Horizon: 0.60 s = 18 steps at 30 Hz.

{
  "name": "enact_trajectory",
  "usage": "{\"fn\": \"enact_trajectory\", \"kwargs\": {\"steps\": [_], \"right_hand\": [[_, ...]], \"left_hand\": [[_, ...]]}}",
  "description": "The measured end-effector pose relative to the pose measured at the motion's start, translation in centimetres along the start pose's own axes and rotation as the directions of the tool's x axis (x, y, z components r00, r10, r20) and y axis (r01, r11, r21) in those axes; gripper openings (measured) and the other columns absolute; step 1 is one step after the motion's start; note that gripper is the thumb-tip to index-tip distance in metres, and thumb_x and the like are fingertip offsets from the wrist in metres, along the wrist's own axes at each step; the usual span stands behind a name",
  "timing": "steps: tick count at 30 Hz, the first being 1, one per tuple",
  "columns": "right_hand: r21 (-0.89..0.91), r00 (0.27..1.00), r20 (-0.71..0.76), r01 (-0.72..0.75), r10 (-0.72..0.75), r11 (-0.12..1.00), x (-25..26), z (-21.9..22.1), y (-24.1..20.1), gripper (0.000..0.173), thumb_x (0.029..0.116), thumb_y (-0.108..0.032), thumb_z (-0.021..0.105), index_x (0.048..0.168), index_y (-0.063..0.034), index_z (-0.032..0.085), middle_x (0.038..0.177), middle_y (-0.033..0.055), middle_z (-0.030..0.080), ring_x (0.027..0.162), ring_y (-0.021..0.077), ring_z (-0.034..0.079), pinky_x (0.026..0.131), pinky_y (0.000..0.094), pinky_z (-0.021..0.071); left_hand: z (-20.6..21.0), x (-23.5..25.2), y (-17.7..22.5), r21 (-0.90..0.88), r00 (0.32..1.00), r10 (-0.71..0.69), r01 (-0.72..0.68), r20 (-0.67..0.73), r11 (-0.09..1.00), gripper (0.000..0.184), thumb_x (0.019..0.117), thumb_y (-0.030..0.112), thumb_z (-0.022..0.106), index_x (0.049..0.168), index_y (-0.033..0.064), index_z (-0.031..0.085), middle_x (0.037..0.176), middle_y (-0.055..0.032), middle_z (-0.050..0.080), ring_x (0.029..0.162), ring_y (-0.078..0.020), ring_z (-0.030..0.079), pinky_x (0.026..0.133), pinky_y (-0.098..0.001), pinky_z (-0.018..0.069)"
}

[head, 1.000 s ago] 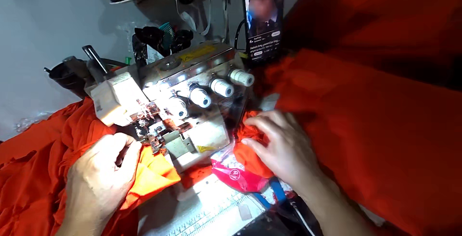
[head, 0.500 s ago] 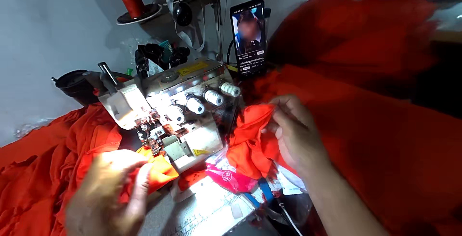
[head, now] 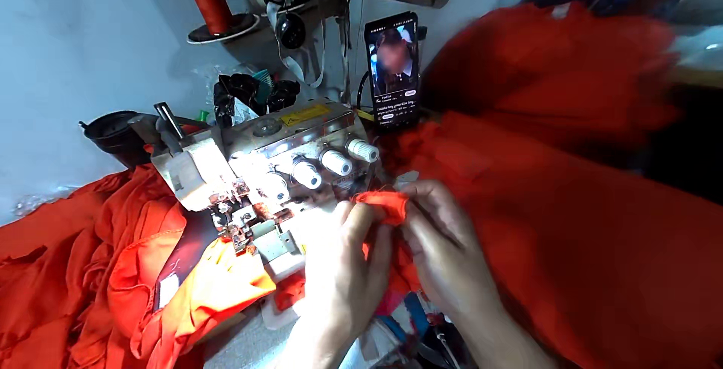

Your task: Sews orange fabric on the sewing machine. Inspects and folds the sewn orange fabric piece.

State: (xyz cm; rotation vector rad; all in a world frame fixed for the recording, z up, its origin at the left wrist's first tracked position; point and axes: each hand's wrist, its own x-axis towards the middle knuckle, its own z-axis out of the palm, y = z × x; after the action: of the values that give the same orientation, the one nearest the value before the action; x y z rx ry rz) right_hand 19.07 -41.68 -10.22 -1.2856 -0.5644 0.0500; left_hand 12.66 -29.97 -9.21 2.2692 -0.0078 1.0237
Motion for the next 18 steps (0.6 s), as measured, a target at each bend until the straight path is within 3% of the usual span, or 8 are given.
{"fn": "enact_trajectory", "kwargs": {"steps": [2, 4, 7, 11, 15, 18], "right_hand": [[0.097, 0.999, 0.037, -0.043, 0.039, 0.994, -0.8, 0.1, 0.2, 0.018, 0.0951, -0.023, 0.068, 0.111, -0.0202, 0.060, 0.094, -0.0069, 0.063, 0.083, 0.0024, 0.064, 0.076, 0.0210, 0.0579], [0.104, 0.997, 0.080, -0.022, 0.014, 0.994, -1.5, 0.6, 0.3, 0.028, 0.0894, -0.018, 0.074, 0.114, -0.0190, 0.061, 0.094, -0.0063, 0.066, 0.084, 0.0025, 0.067, 0.076, 0.0187, 0.0588], [0.034, 0.991, 0.134, 0.008, -0.013, 0.999, -2.4, 1.4, -0.1, 0.029, 0.0885, -0.009, 0.071, 0.115, -0.0166, 0.062, 0.091, -0.0047, 0.070, 0.082, 0.0034, 0.069, 0.072, 0.0172, 0.0580], [-0.051, 0.968, 0.238, 0.089, -0.075, 0.995, -4.6, 2.4, -0.8, 0.031, 0.0905, -0.017, 0.073, 0.119, -0.0184, 0.060, 0.090, -0.0062, 0.069, 0.077, 0.0033, 0.068, 0.068, 0.0177, 0.0595], [-0.043, 0.950, 0.284, 0.150, -0.132, 0.988, -6.3, 3.5, -1.7, 0.023, 0.0910, -0.009, 0.067, 0.111, -0.0133, 0.058, 0.098, -0.0058, 0.069, 0.084, 0.0020, 0.068, 0.073, 0.0172, 0.0601], [-0.005, 0.929, 0.358, 0.104, -0.096, 0.995, -7.3, 4.5, -2.0, 0.020, 0.0946, -0.017, 0.066, 0.113, -0.0143, 0.059, 0.098, -0.0069, 0.069, 0.085, 0.0011, 0.068, 0.074, 0.0170, 0.0590]], "left_hand": [[-1.0, -0.7, -0.4, -0.065, 0.998, -0.056, 0.057, 0.010, 0.996, 0.011, 0.0915, 0.016, 0.062, 0.090, 0.0119, 0.072, 0.077, 0.0065, 0.063, 0.068, 0.0012, 0.062, 0.060, -0.0153, 0.0526], [-2.5, -1.7, -0.4, -0.097, 0.998, -0.055, 0.058, 0.032, 0.994, 0.014, 0.0937, 0.015, 0.061, 0.088, 0.0111, 0.073, 0.077, 0.0072, 0.066, 0.069, 0.0035, 0.062, 0.062, -0.0132, 0.0542], [-4.9, -3.4, -0.2, -0.111, 0.999, -0.038, 0.042, 0.035, 0.993, 0.018, 0.0922, 0.014, 0.061, 0.083, 0.0065, 0.074, 0.075, 0.0051, 0.065, 0.068, 0.0057, 0.059, 0.061, -0.0104, 0.0505], [-7.7, -5.3, 0.5, -0.165, 0.991, -0.136, 0.136, 0.014, 0.977, 0.014, 0.0882, 0.010, 0.062, 0.081, 0.0045, 0.073, 0.076, 0.0045, 0.068, 0.068, 0.0042, 0.063, 0.062, -0.0120, 0.0544], [-9.8, -7.5, 0.6, -0.112, 0.977, -0.207, 0.200, -0.049, 0.973, 0.012, 0.0862, 0.011, 0.064, 0.084, 0.0074, 0.075, 0.075, 0.0068, 0.068, 0.067, 0.0060, 0.061, 0.060, -0.0106, 0.0528], [-11.2, -9.1, 1.3, -0.254, 0.965, -0.260, 0.253, 0.004, 0.933, 0.011, 0.0866, 0.006, 0.065, 0.087, 0.0037, 0.076, 0.079, 0.0036, 0.070, 0.069, 0.0039, 0.064, 0.062, -0.0124, 0.0548]]}}
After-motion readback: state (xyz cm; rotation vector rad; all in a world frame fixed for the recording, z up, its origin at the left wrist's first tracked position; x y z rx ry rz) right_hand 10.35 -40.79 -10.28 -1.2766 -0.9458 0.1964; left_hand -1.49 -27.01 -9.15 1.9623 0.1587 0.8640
